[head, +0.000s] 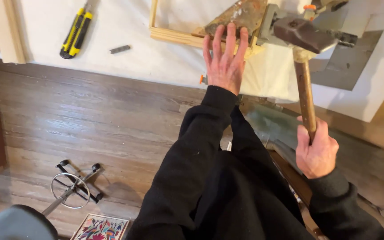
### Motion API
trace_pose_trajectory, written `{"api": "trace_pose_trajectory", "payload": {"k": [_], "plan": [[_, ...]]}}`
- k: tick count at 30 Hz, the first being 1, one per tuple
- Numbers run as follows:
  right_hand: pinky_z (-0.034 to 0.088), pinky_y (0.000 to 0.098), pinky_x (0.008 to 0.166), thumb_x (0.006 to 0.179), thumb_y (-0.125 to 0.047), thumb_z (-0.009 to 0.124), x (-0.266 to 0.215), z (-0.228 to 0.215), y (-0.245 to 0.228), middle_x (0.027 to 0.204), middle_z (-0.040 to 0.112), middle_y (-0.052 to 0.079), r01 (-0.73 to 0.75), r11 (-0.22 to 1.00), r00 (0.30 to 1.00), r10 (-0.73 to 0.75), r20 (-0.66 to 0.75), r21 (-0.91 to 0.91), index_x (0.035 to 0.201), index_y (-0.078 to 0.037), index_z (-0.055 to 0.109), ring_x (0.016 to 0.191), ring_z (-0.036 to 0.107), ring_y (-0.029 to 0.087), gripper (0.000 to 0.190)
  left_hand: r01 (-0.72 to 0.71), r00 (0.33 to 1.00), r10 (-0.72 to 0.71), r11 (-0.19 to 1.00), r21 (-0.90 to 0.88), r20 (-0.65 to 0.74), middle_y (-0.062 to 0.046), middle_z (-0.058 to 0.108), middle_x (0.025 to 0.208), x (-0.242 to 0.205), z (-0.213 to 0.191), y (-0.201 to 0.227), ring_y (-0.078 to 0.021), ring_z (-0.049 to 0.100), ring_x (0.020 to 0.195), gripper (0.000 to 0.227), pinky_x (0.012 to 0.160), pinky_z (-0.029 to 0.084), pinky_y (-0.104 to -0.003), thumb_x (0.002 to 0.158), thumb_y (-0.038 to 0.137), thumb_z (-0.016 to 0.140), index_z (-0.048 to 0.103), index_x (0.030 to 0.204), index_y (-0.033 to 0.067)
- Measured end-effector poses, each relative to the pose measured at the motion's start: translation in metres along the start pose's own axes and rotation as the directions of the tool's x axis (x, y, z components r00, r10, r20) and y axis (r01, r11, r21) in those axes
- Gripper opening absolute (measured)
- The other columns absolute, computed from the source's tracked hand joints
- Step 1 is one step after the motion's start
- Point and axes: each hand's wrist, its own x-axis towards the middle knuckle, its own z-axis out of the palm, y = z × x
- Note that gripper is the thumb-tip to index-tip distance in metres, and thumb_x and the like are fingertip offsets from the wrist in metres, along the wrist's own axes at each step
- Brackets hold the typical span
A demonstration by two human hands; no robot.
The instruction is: Assembling and gluing wooden picture frame corners using a miter vise and hammer.
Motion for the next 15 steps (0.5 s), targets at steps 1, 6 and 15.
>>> {"api": "trace_pose_trajectory", "payload": {"k": [1,6,15], "plan": [[0.057,0.0434,0.072,0.112,-0.013,0.059,0.001,0.004,0.006,0.093,0.071,0.021,-0.004,1.0,1.0,0.004,-0.002,-0.005,0.127,-0.001,0.058,0.082,0.073,0.033,0.019,-0.002,1.0,0.002,1.0,-0.006,0.001,-0.012,0.035,0.162,-0.002,-0.002,0.003,-0.0361,0.033,0.152,0.087,0.13,0.023,-0.064,0.082,0.013,0.084,0.039,0.156,0.0178],[0.054,0.0431,0.054,0.104,-0.022,0.061,0.015,0.011,0.018,0.075,0.07,0.019,-0.215,0.941,0.908,0.291,0.3,-0.262,0.127,-0.003,0.061,0.059,0.07,0.033,0.029,0.001,1.0,-0.001,1.0,-0.014,0.014,-0.011,0.035,0.162,0.001,-0.024,0.008,-0.0359,0.033,0.153,0.086,0.132,0.023,-0.064,0.083,0.014,0.086,0.04,0.156,0.0163],[0.053,0.031,0.068,0.113,-0.015,0.056,-0.009,-0.041,0.025,0.076,0.065,0.007,-0.268,0.962,0.963,0.266,0.037,0.05,0.131,-0.004,0.064,0.068,0.063,0.015,0.022,0.052,0.998,-0.045,0.982,-0.181,0.044,-0.013,0.041,0.153,0.008,-0.069,0.024,-0.0338,0.039,0.146,0.083,0.127,0.026,-0.062,0.076,0.016,0.084,0.047,0.15,0.0123]]}}
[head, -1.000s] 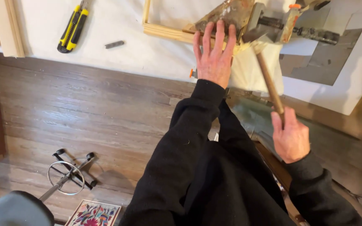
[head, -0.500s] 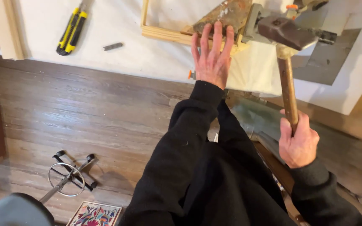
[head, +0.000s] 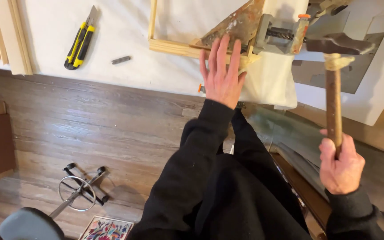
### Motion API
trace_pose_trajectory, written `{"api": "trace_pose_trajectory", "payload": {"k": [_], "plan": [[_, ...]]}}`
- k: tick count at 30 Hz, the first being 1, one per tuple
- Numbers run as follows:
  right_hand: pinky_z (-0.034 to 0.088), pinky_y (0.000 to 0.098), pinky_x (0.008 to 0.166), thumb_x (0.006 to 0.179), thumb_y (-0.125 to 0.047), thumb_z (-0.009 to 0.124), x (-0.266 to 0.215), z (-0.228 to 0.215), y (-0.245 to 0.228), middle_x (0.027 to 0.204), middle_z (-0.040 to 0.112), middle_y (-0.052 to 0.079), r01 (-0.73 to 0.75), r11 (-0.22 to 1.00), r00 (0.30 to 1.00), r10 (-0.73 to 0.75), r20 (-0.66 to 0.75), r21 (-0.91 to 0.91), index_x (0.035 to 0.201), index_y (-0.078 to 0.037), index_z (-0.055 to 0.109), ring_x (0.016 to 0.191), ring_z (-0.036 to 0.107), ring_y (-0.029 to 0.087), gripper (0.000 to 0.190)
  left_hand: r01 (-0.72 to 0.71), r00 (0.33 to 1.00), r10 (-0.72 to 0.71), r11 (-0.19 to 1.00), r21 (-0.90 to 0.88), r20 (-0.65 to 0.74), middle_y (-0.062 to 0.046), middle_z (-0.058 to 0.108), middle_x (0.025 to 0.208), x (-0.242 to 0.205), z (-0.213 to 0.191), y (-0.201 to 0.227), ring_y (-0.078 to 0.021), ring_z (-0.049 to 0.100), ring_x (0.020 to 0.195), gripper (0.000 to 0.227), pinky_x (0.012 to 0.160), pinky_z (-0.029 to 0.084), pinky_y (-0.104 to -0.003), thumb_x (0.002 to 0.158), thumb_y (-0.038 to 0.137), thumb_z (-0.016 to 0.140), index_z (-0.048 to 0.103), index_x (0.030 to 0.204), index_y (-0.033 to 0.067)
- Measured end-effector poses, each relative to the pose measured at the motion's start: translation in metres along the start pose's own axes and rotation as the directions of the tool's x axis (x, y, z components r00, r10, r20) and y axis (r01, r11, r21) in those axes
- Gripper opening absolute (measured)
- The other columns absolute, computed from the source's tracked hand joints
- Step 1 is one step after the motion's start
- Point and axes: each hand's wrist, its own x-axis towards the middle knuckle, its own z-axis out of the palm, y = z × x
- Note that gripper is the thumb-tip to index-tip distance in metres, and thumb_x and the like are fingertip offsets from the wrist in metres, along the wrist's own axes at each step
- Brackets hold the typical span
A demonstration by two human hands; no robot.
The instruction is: Assembling and gluing wooden picture frame corners using a miter vise and hammer.
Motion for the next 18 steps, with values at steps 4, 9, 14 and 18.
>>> {"api": "trace_pose_trajectory", "payload": {"k": [4,9,14,18], "plan": [[0.049,0.0263,0.066,0.115,-0.018,0.056,0.006,-0.011,0.023,0.075,0.062,0.004,-0.122,0.989,0.992,0.122,0.008,0.086,0.13,-0.002,0.064,0.068,0.057,0.01,0.024,-0.065,0.998,0.065,0.996,0.052,0.008,-0.007,0.046,0.144,-0.015,0.009,0.009,-0.0261,0.045,0.14,0.064,0.125,0.031,-0.059,0.089,0.015,0.078,0.053,0.147,0.0112],[0.047,0.0238,0.061,0.117,-0.022,0.056,0.027,-0.027,0.044,0.075,0.061,0.004,-0.168,0.981,0.986,0.167,0.017,0.095,0.125,0.0,0.064,0.062,0.056,0.008,0.025,-0.16,0.984,0.122,0.921,0.357,0.127,-0.006,0.055,0.131,-0.003,0.014,0.021,-0.0229,0.052,0.129,0.051,0.115,0.036,-0.056,0.089,0.012,0.068,0.064,0.14,0.0048],[0.049,0.0245,0.066,0.118,-0.024,0.057,0.079,-0.044,0.048,0.077,0.064,0.005,-0.107,0.993,0.993,0.106,0.044,0.042,0.127,0.0,0.066,0.064,0.059,0.01,0.027,-0.163,0.985,0.135,0.923,0.348,0.103,-0.005,0.059,0.131,-0.006,0.005,0.033,-0.0228,0.056,0.124,0.038,0.114,0.038,-0.057,0.092,0.012,0.068,0.067,0.13,0.006],[0.054,0.034,0.07,0.121,-0.024,0.058,0.156,-0.054,0.039,0.085,0.067,0.015,0.099,0.978,0.995,-0.099,0.009,-0.182,0.13,0.002,0.065,0.073,0.067,0.023,0.029,-0.1,0.993,0.099,0.995,0.014,0.069,-0.008,0.062,0.118,-0.016,-0.042,0.054,-0.0272,0.06,0.112,0.02,0.108,0.043,-0.052,0.09,0.013,0.077,0.073,0.109,0.0086]]}}
